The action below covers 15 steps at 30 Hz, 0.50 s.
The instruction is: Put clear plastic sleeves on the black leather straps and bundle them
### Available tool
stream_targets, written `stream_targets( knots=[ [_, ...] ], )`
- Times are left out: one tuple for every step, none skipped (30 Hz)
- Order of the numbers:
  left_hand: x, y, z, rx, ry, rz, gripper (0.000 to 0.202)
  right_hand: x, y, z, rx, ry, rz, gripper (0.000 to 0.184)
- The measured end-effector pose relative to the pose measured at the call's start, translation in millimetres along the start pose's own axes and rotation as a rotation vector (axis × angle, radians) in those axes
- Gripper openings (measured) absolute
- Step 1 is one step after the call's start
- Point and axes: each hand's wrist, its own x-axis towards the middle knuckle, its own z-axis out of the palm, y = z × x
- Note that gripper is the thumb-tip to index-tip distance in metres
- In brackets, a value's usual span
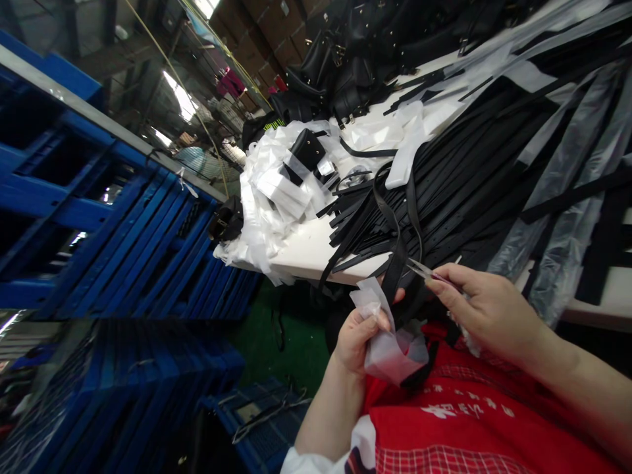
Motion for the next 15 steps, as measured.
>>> stream_targets(
  knots=[
    [-0.6, 0.0, 0.6, 0.001, -0.006, -0.007, 0.036, 1.3, 0.4, 0.8, 0.015, -0.018, 0.003, 0.040],
    [-1.1, 0.0, 1.1, 0.004, -0.009, -0.015, 0.036, 2.6, 1.1, 1.6, 0.028, -0.040, 0.003, 0.040],
    [-1.6, -0.2, 1.4, 0.006, -0.009, -0.022, 0.036, 3.8, 1.9, 2.3, 0.037, -0.060, -0.001, 0.040],
    [-1.9, -0.5, 1.4, 0.007, -0.007, -0.029, 0.037, 4.8, 2.9, 3.1, 0.040, -0.077, -0.009, 0.040],
    [-2.2, -0.8, 1.2, 0.007, -0.002, -0.035, 0.038, 5.6, 3.9, 3.9, 0.035, -0.088, -0.019, 0.040],
    [-2.5, -1.2, 0.9, 0.003, 0.005, -0.037, 0.039, 6.2, 5.0, 4.8, 0.024, -0.093, -0.027, 0.040],
    [-2.8, -1.6, 0.4, -0.005, 0.008, -0.036, 0.039, 6.5, 5.9, 5.8, 0.009, -0.093, -0.035, 0.040],
    [-3.0, -2.0, -0.1, -0.015, 0.008, -0.032, 0.038, 6.8, 6.7, 6.9, -0.008, -0.090, -0.041, 0.040],
    [-3.3, -2.2, -0.5, -0.023, 0.006, -0.030, 0.037, 7.0, 7.3, 7.9, -0.027, -0.081, -0.046, 0.039],
    [-3.5, -2.4, -0.7, -0.028, 0.004, -0.026, 0.036, 7.3, 7.6, 8.8, -0.047, -0.070, -0.053, 0.040],
    [-3.7, -2.3, -0.6, -0.028, 0.004, -0.025, 0.036, 7.7, 7.7, 9.5, -0.063, -0.058, -0.061, 0.040],
    [-3.9, -2.2, -0.3, -0.024, 0.006, -0.027, 0.036, 8.2, 7.6, 9.7, -0.071, -0.050, -0.072, 0.040],
    [-3.9, -1.9, 0.3, -0.017, 0.011, -0.030, 0.037, 8.6, 7.4, 9.6, -0.068, -0.045, -0.087, 0.040],
    [-4.0, -1.5, 1.2, -0.014, 0.015, -0.029, 0.039, 8.9, 7.3, 8.9, -0.053, -0.040, -0.101, 0.040],
    [-3.9, -1.0, 2.2, -0.014, 0.014, -0.027, 0.040, 8.9, 7.2, 7.7, -0.032, -0.030, -0.111, 0.040]
  ],
)
